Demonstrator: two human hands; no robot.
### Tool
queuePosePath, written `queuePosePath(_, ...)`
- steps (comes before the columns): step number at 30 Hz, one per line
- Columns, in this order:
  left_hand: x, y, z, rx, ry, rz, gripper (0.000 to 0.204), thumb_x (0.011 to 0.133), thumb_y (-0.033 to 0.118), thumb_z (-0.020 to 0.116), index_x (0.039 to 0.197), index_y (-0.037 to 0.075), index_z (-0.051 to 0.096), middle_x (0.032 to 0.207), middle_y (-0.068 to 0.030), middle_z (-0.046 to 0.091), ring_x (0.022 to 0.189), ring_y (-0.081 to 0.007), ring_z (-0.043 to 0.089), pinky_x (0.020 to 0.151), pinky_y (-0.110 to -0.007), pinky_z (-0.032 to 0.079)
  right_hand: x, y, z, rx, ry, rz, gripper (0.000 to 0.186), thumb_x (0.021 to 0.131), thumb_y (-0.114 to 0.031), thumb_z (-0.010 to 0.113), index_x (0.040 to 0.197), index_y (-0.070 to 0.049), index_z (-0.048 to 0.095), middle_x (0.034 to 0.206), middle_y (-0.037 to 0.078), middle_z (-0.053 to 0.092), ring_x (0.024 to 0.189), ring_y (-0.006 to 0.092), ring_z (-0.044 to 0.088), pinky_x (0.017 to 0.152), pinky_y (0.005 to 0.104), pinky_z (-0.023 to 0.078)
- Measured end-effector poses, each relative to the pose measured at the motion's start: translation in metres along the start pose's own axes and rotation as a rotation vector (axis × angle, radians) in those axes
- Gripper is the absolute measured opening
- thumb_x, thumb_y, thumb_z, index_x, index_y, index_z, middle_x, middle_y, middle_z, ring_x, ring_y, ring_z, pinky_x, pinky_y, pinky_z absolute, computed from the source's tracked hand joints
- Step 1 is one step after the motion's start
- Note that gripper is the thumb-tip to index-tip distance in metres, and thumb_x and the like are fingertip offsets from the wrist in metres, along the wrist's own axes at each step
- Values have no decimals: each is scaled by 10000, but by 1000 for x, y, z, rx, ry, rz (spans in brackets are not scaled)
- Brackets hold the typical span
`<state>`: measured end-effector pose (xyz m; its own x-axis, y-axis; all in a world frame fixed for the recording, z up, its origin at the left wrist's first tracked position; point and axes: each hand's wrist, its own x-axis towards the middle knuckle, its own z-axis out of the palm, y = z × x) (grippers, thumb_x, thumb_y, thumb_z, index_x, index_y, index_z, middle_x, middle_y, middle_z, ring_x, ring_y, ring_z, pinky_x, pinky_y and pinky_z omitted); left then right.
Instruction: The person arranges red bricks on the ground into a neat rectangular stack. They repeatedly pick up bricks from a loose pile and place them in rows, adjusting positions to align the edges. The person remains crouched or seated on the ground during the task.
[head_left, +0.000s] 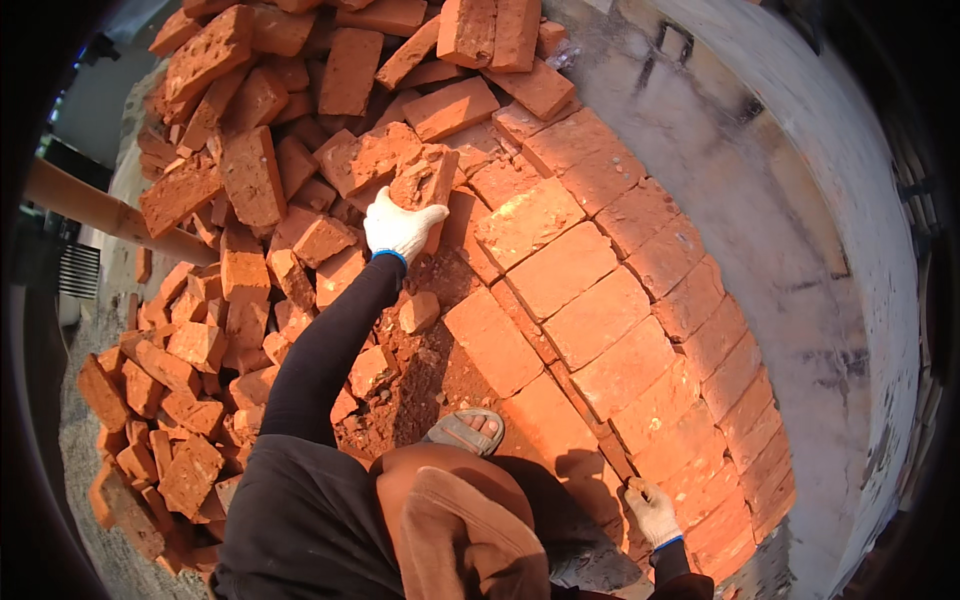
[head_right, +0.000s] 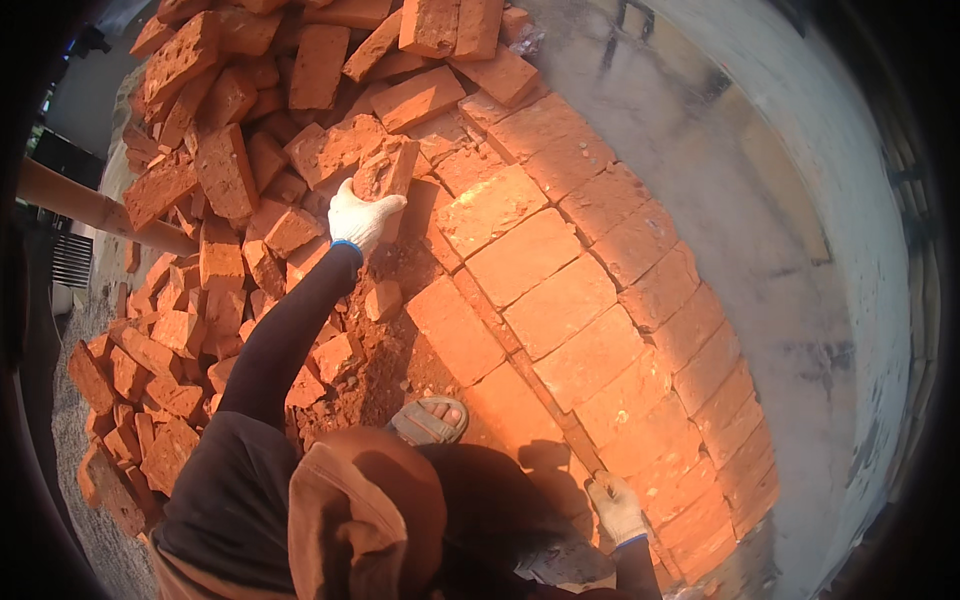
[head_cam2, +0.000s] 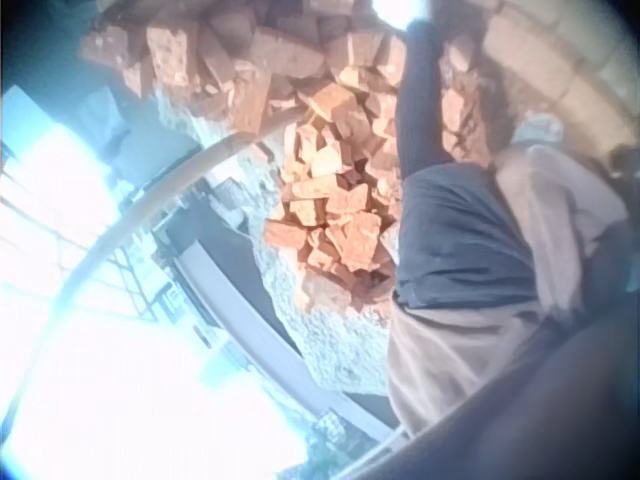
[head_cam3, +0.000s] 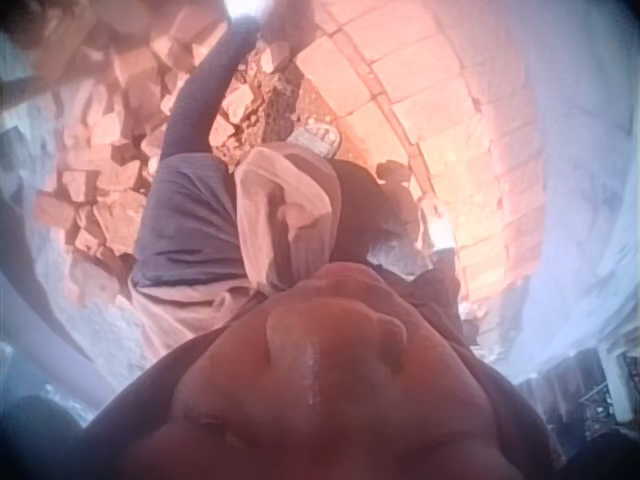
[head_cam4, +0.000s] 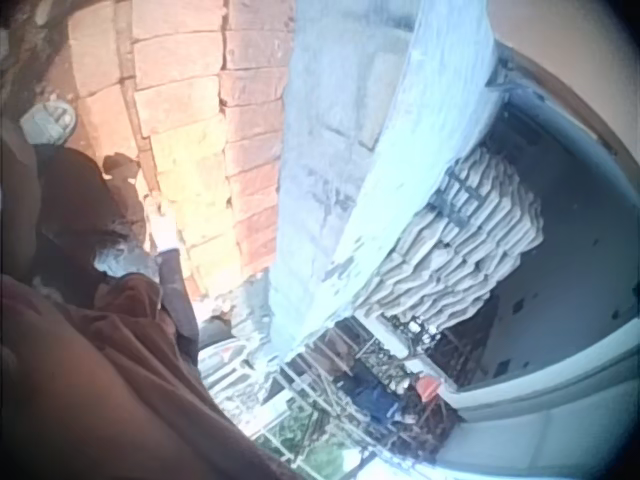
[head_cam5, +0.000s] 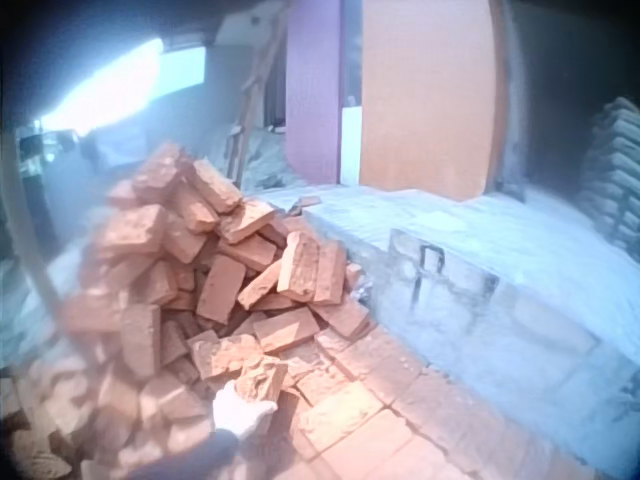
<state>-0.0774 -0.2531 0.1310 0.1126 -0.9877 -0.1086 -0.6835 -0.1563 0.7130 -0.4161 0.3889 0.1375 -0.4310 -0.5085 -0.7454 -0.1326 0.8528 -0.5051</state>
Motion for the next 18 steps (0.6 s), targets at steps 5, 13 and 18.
queuePosePath(5,-13,-55,-117,-999,-76,-106,848,947,536,928,1536,-11,657,1485,-219,727,1352,-370,718,1177,-550,587,-1,3,-7,159,54,-90,372,1154,-185,770,1457,32,763,1013,-3,744,830,67,652,730,260,537)
queuePosePath(13,1,-94,-186,-2404,169,-116,985,990,804,644,1629,58,580,1566,-234,618,1371,-411,652,1151,-617,557,12,-2,11,228,-55,-98,461,1131,-231,810,1512,20,741,1020,11,762,859,99,687,760,299,564)
queuePosePath(18,-32,-95,-127,-1869,-70,-352,949,947,816,707,1576,116,579,1499,-174,612,1349,-389,626,1100,-607,568,13,-9,0,66,-42,2,486,1121,-262,826,1505,23,742,1002,-5,743,850,73,642,739,281,537)
